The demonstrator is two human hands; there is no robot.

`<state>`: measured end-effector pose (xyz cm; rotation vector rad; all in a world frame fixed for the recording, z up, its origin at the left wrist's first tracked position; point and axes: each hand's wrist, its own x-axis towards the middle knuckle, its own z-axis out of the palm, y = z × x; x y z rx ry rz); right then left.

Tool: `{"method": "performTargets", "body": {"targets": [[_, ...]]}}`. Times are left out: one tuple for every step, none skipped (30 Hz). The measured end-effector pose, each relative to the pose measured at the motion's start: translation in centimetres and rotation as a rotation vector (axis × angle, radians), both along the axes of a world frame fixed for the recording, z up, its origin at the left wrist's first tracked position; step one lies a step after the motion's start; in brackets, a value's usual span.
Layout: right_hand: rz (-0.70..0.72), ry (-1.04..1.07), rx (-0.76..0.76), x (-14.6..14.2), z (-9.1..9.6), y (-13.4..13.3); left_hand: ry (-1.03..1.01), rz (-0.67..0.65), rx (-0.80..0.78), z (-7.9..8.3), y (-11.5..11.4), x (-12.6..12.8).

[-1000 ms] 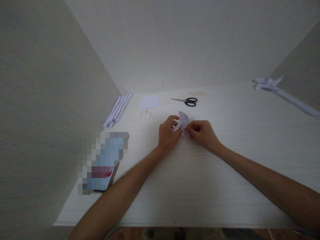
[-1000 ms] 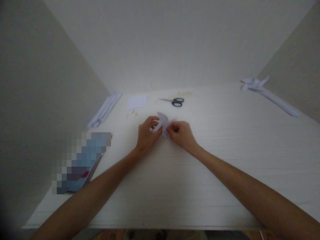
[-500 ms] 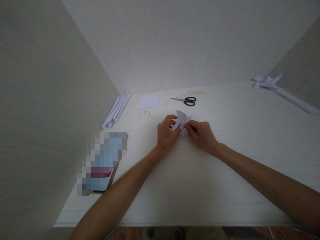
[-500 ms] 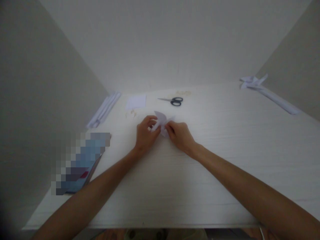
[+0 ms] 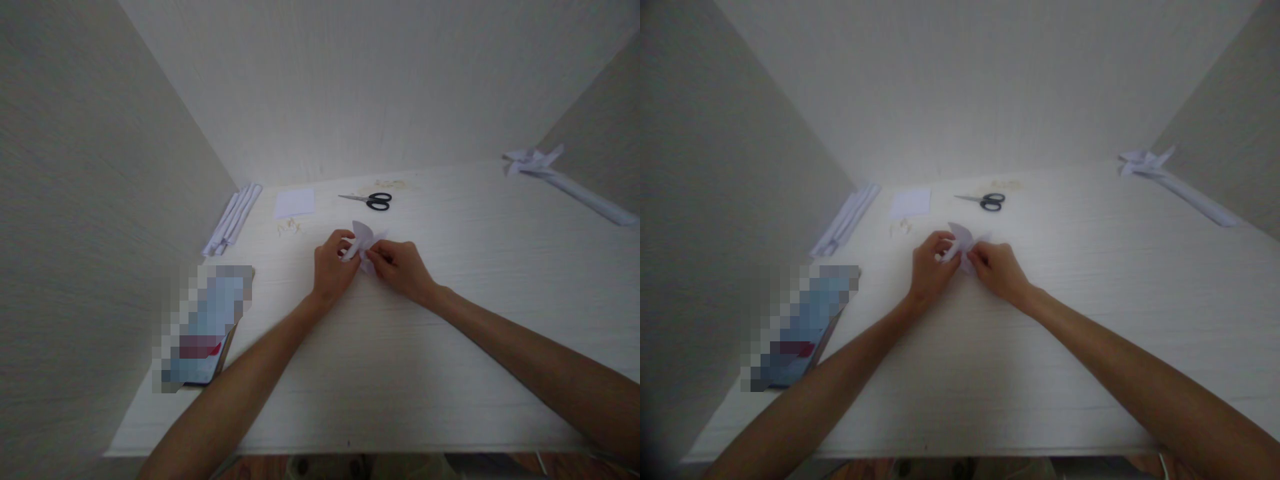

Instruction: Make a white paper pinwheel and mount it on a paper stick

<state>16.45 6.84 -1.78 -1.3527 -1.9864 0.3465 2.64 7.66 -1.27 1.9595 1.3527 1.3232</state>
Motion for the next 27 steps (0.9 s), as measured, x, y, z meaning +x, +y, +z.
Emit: {"method": "performTargets", "body": {"targets": [[-0.001,0.051,-0.035,0.03,0.07,0.11,0.003,0.0,-0.002,-0.02,0.0,0.0],[-0.006,0.09,-0.051,0.06,0.09,0.17,0.007,-0.001,-0.006,-0.02,0.0,0.01],[-0.013,0.105,-0.039,0.11,0.05,0.17,0.012,0.0,-0.01,-0.01,0.0,0.03],[-0.015,0.09,-0.003,0.17,-0.04,0.11,0.018,0.0,-0.016,0.02,-0.02,0.06],[-0.006,0.047,0.048,0.24,-0.17,0.0,0.021,0.001,-0.02,0.07,-0.03,0.09],[0.011,-0.018,0.102,0.3,-0.31,-0.13,0.024,0.001,-0.021,0.11,-0.05,0.11],[0.035,-0.088,0.148,0.35,-0.44,-0.27,0.025,-0.002,-0.019,0.15,-0.07,0.13],[0.055,-0.141,0.177,0.38,-0.54,-0.36,0.024,-0.005,-0.015,0.17,-0.08,0.15],[0.063,-0.161,0.185,0.38,-0.59,-0.41,0.022,-0.008,-0.012,0.18,-0.08,0.16],[0.054,-0.136,0.165,0.36,-0.58,-0.38,0.021,-0.01,-0.008,0.16,-0.08,0.16],[0.033,-0.069,0.116,0.31,-0.53,-0.29,0.022,-0.011,-0.004,0.13,-0.07,0.16],[0.015,0.026,0.039,0.24,-0.45,-0.15,0.024,-0.011,-0.001,0.08,-0.06,0.16],[0.004,0.128,-0.055,0.17,-0.35,0.0,0.027,-0.011,0.004,0.03,-0.04,0.17],[0.002,0.219,-0.152,0.09,-0.26,0.15,0.03,-0.011,0.008,-0.01,-0.02,0.17],[0.003,0.285,-0.224,0.03,-0.19,0.25,0.034,-0.012,0.01,-0.05,-0.01,0.18],[-0.001,0.317,-0.252,0.0,-0.17,0.28,0.036,-0.011,0.01,-0.06,-0.01,0.19],[-0.01,0.305,-0.229,0.0,-0.18,0.24,0.037,-0.009,0.006,-0.05,-0.01,0.2],[-0.019,0.252,-0.16,0.02,-0.23,0.13,0.036,-0.006,-0.001,-0.02,-0.02,0.22],[-0.02,0.165,-0.065,0.06,-0.3,-0.04,0.034,-0.002,-0.007,0.03,-0.03,0.24],[-0.008,0.059,0.033,0.11,-0.37,-0.23,0.03,0.001,-0.011,0.1,-0.06,0.25],[0.014,-0.046,0.113,0.16,-0.43,-0.42,0.027,0.001,-0.013,0.17,-0.08,0.26],[0.035,-0.128,0.165,0.18,-0.47,-0.56,0.024,0.0,-0.012,0.24,-0.11,0.26],[0.04,-0.164,0.185,0.18,-0.48,-0.64,0.023,-0.002,-0.008,0.29,-0.13,0.26],[0.024,-0.142,0.175,0.14,-0.46,-0.63,0.024,-0.001,-0.003,0.33,-0.15,0.25],[0.004,-0.074,0.127,0.08,-0.42,-0.55,0.024,0.0,0.002,0.34,-0.17,0.24],[-0.011,0.027,0.049,0.02,-0.37,-0.39,0.023,0.005,0.007,0.33,-0.18,0.23],[-0.016,0.145,-0.046,-0.04,-0.32,-0.2,0.02,0.012,0.011,0.29,-0.18,0.21]]}}
